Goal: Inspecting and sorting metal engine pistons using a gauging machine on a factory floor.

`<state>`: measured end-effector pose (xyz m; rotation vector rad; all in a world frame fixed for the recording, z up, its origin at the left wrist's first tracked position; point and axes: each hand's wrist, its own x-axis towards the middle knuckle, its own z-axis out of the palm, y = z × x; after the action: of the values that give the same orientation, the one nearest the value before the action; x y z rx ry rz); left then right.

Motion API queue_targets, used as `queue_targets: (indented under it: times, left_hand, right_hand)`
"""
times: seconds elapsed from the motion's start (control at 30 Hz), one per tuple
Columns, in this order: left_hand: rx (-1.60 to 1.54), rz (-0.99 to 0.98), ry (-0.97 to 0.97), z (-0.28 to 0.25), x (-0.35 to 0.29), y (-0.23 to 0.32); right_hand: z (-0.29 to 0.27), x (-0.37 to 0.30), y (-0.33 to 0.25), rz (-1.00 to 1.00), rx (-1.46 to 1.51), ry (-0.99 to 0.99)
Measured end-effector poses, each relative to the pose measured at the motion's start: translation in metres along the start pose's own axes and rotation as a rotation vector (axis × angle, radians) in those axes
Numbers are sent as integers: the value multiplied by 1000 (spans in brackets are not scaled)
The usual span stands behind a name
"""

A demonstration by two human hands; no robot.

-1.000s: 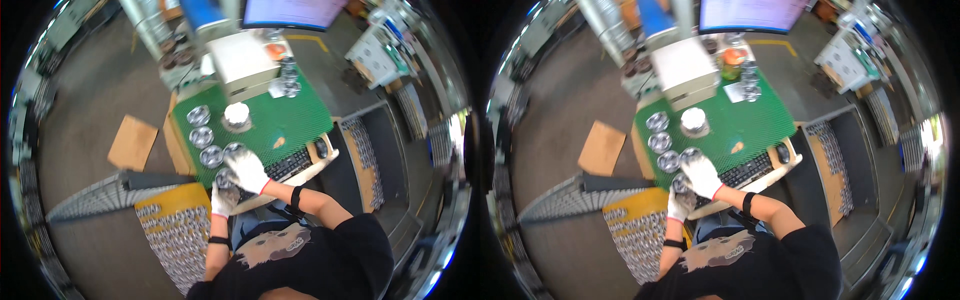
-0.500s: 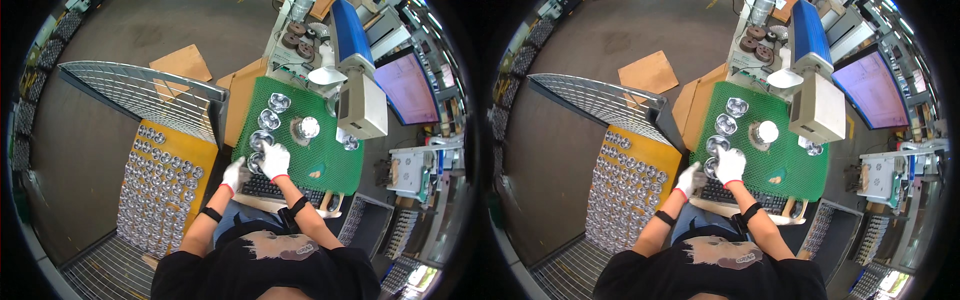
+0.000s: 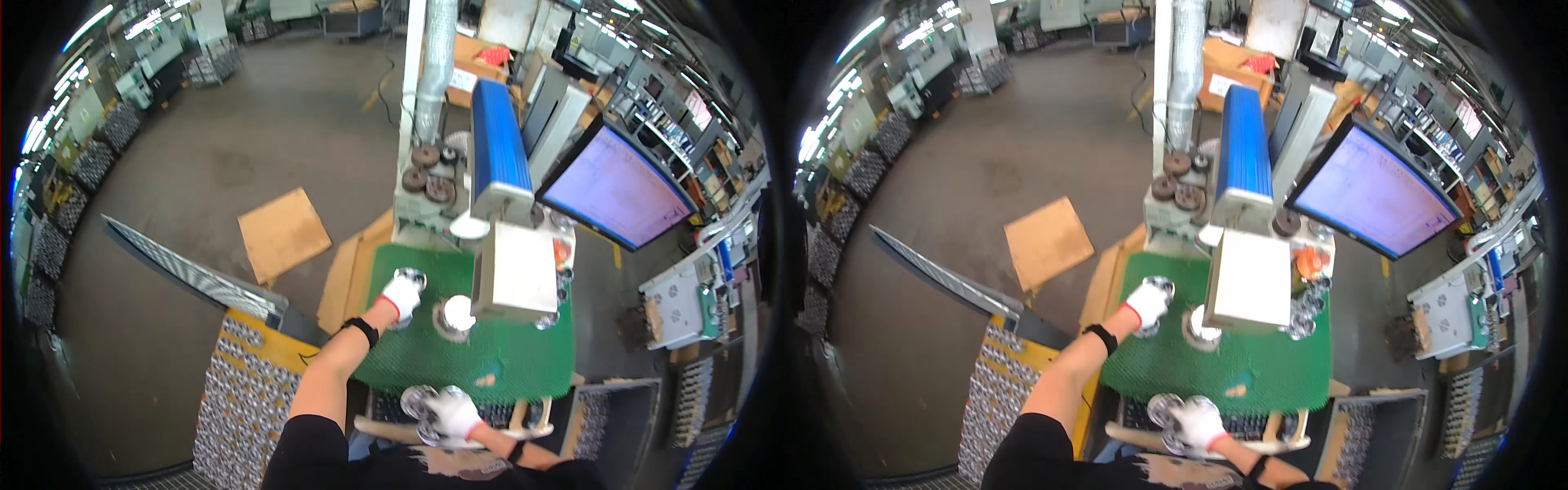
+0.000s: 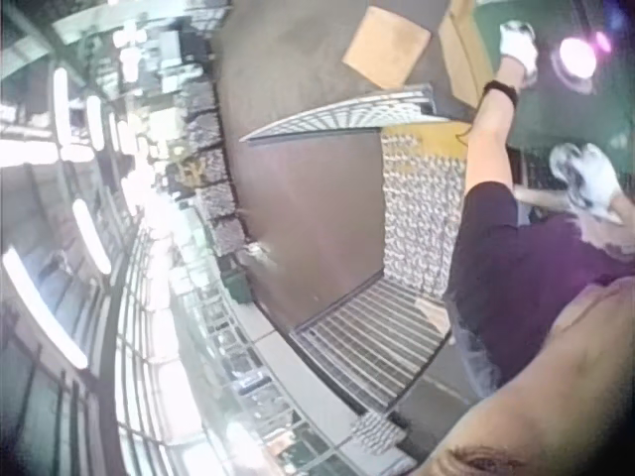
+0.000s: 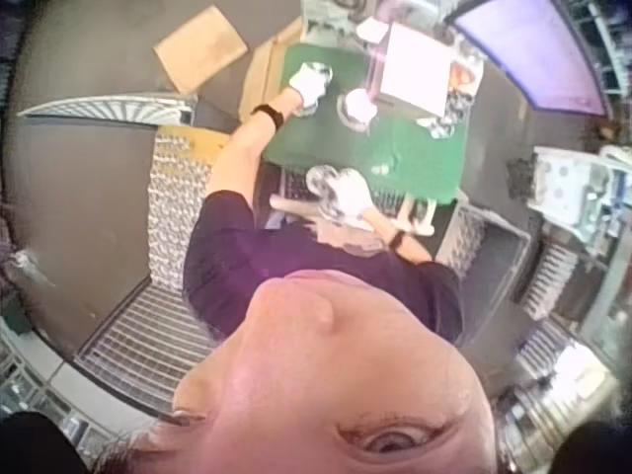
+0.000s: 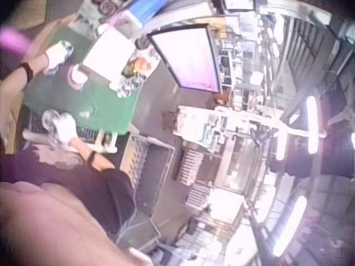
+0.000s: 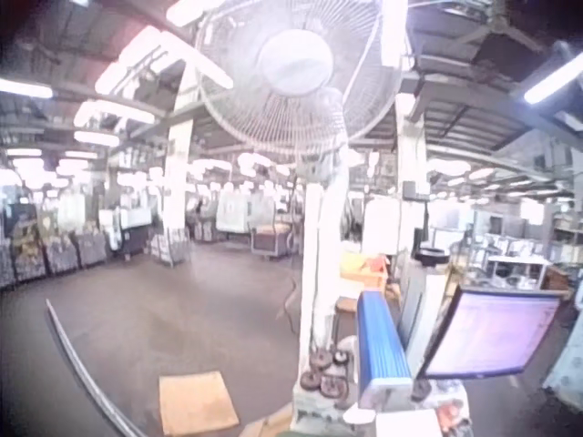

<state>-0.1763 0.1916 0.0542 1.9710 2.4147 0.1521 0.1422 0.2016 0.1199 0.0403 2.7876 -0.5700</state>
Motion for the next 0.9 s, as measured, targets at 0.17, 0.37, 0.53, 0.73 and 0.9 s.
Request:
queue_targets:
  times: [0.17, 0.37, 0.53, 0.73, 0.9]
  left_hand:
    - [69, 252, -109, -27, 8, 0]
    - [83, 158, -31, -15, 2, 0]
    - [-38, 32, 58, -50, -85, 54]
    - [-525, -558, 215, -28, -299, 129]
    - [-96, -967, 410, 12, -483, 186]
  right_hand:
    - [-4, -56, 33, 246, 21, -61]
    - [-18, -55, 34, 356, -77, -74]
    - [-16, -48, 21, 299, -100, -28]
    - [-11, -30, -36, 126, -41, -83]
    - [-6, 16, -135, -115, -51, -244]
